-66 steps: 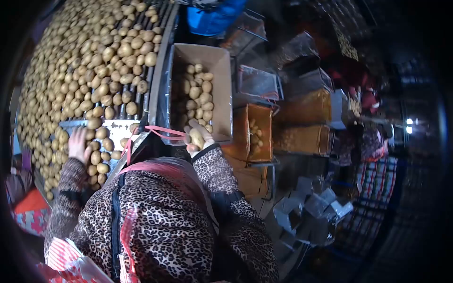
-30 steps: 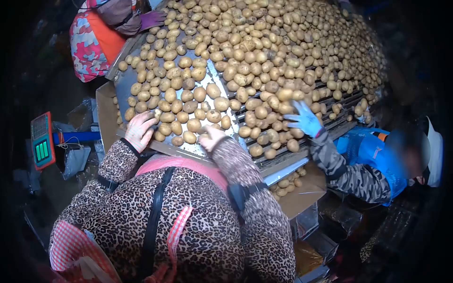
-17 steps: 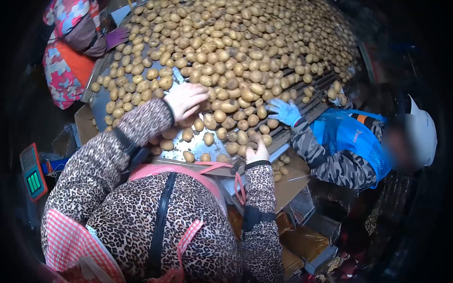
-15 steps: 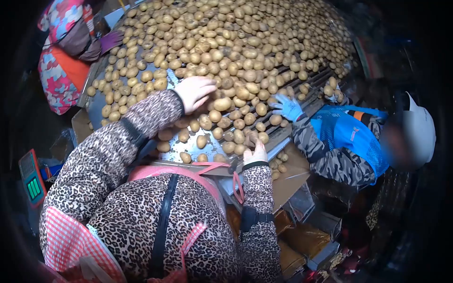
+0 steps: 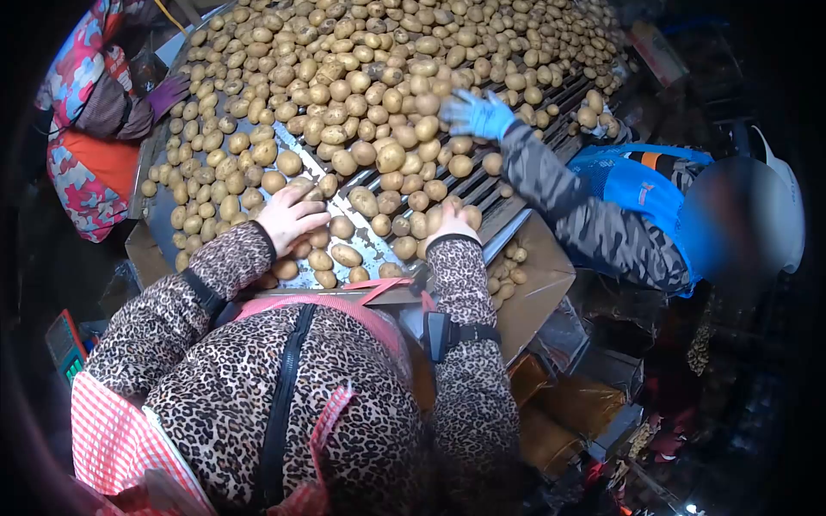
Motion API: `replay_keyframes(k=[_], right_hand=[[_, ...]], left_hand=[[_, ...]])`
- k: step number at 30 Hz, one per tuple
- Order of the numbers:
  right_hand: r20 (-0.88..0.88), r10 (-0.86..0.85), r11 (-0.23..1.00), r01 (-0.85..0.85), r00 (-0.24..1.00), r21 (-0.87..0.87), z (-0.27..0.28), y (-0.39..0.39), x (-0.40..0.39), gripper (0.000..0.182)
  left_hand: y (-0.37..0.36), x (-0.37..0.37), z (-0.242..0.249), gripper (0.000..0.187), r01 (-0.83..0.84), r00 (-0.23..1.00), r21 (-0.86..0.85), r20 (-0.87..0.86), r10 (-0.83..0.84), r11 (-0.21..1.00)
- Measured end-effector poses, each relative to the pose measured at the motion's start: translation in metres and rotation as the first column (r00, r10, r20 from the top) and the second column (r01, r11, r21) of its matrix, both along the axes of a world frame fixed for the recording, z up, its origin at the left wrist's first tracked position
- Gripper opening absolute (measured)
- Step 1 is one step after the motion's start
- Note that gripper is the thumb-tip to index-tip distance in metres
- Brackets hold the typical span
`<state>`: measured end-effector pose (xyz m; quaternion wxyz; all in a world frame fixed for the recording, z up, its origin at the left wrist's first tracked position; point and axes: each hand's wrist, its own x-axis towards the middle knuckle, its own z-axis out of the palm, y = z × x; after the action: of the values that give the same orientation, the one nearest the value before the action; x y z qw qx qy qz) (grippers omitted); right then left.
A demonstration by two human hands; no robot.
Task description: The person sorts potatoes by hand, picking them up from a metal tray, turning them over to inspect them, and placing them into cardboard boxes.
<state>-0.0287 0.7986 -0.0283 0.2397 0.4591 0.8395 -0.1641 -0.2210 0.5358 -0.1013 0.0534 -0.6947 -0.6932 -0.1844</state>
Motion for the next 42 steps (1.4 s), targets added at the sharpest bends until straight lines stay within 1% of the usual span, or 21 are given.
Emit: replay_keyframes(k=[3,5,7,8,10,13,17,18,20,21,22,25,27,28,29,31,35,37,39,41,42], right_hand=[[-0.022,0.262,0.953,-0.263,0.965,-0.154,0.007,-0.024,-0.009,0.077],[-0.183,0.547,0.786,-0.576,0.817,-0.225,-0.025,-0.052,0.011,0.068],[-0.298,0.494,0.806,-0.559,0.817,-0.195,-0.006,-0.077,0.019,0.059],[-0.439,0.336,0.861,-0.461,0.833,-0.215,-0.006,-0.074,0.022,0.05],[-0.323,0.288,0.938,-0.333,0.902,-0.094,0.016,-0.058,0.017,0.04],[-0.222,0.018,1.0,-0.024,0.975,-0.02,-0.005,0.008,0.022,0.037],[0.113,0.137,0.986,-0.147,0.984,0.085,-0.019,0.009,-0.015,0.054],[-0.1,0.223,0.974,-0.217,0.97,0.059,-0.127,0.058,-0.006,0.05],[-0.102,0.228,0.974,-0.224,0.968,0.047,-0.059,0.021,-0.019,0.049],[-0.237,0.301,0.954,-0.29,0.924,0.079,-0.067,0.022,-0.011,0.047],[-0.534,-0.192,0.882,-0.093,0.823,-0.461,-0.089,0.025,-0.001,0.042],[-0.41,-0.749,0.419,-0.107,0.521,-0.901,-0.016,-0.013,0.019,0.06],[-0.28,-0.895,0.124,-0.409,0.347,-0.904,-0.01,-0.033,0.033,0.062],[-0.084,-0.938,-0.151,-0.614,0.336,-0.775,-0.012,-0.037,0.039,0.06],[-0.08,-0.961,-0.045,-0.431,0.267,-0.901,0.023,-0.056,0.036,0.064],[0.12,-0.942,-0.298,-0.611,0.315,-0.734,0.036,-0.064,0.037,0.053],[0.224,-0.965,-0.259,-0.613,0.136,-0.747,0.035,-0.056,0.059,0.052],[0.241,-0.97,-0.19,-0.549,-0.02,-0.814,0.056,-0.06,0.072,0.047],[0.135,-0.977,-0.048,-0.451,-0.163,-0.891,0.067,-0.06,0.083,0.049],[0.148,-0.959,-0.029,-0.436,-0.241,-0.899,0.067,-0.06,0.104,0.051],[0.133,-0.956,-0.026,-0.376,-0.26,-0.926,0.075,-0.05,0.122,0.046]], left_hand=[[-0.026,0.004,0.0,0.046,-0.116,0.993,-0.032,-0.012,0.116,0.993],[-0.047,0.007,0.023,0.059,-0.256,0.961,-0.235,0.042,0.273,0.938],[-0.073,-0.004,-0.006,0.065,-0.336,0.942,-0.151,-0.065,0.33,0.93],[-0.079,0.0,0.011,0.065,-0.359,0.933,-0.172,-0.042,0.357,0.917],[-0.09,0.001,0.03,0.066,-0.4,0.91,-0.197,0.026,0.413,0.895],[-0.107,0.008,0.023,0.071,-0.532,0.837,-0.05,0.119,0.534,0.845],[-0.101,0.02,0.03,0.062,-0.489,0.833,-0.09,0.248,0.495,0.868],[-0.1,0.025,0.035,0.055,-0.453,0.866,-0.038,0.22,0.45,0.891],[-0.101,0.03,0.042,0.05,-0.39,0.878,-0.033,0.288,0.383,0.92],[-0.102,0.032,0.037,0.051,-0.374,0.88,-0.044,0.3,0.369,0.927],[-0.104,0.031,0.034,0.045,-0.357,0.877,-0.087,0.312,0.366,0.93],[-0.096,0.038,0.04,0.04,-0.349,0.789,-0.107,0.502,0.353,0.931],[-0.083,0.039,0.035,0.039,-0.229,0.75,-0.148,0.603,0.272,0.962],[-0.074,0.04,0.036,0.039,-0.168,0.777,-0.195,0.578,0.252,0.966],[-0.064,0.043,0.04,0.039,-0.106,0.801,-0.245,0.553,0.229,0.964],[-0.043,0.049,0.045,0.04,0.008,0.835,-0.163,0.545,0.083,0.987],[0.004,0.055,0.048,0.045,0.124,0.805,-0.18,0.593,0.007,0.976],[0.031,0.059,0.046,0.049,0.159,0.878,-0.187,0.475,-0.052,0.97],[0.062,0.067,0.048,0.06,0.267,0.95,-0.165,0.209,-0.231,0.949],[0.075,0.064,0.029,0.066,0.407,0.913,-0.257,0.128,-0.387,0.876],[0.08,0.062,0.046,0.065,0.341,0.935,-0.365,0.23,-0.271,0.867]])
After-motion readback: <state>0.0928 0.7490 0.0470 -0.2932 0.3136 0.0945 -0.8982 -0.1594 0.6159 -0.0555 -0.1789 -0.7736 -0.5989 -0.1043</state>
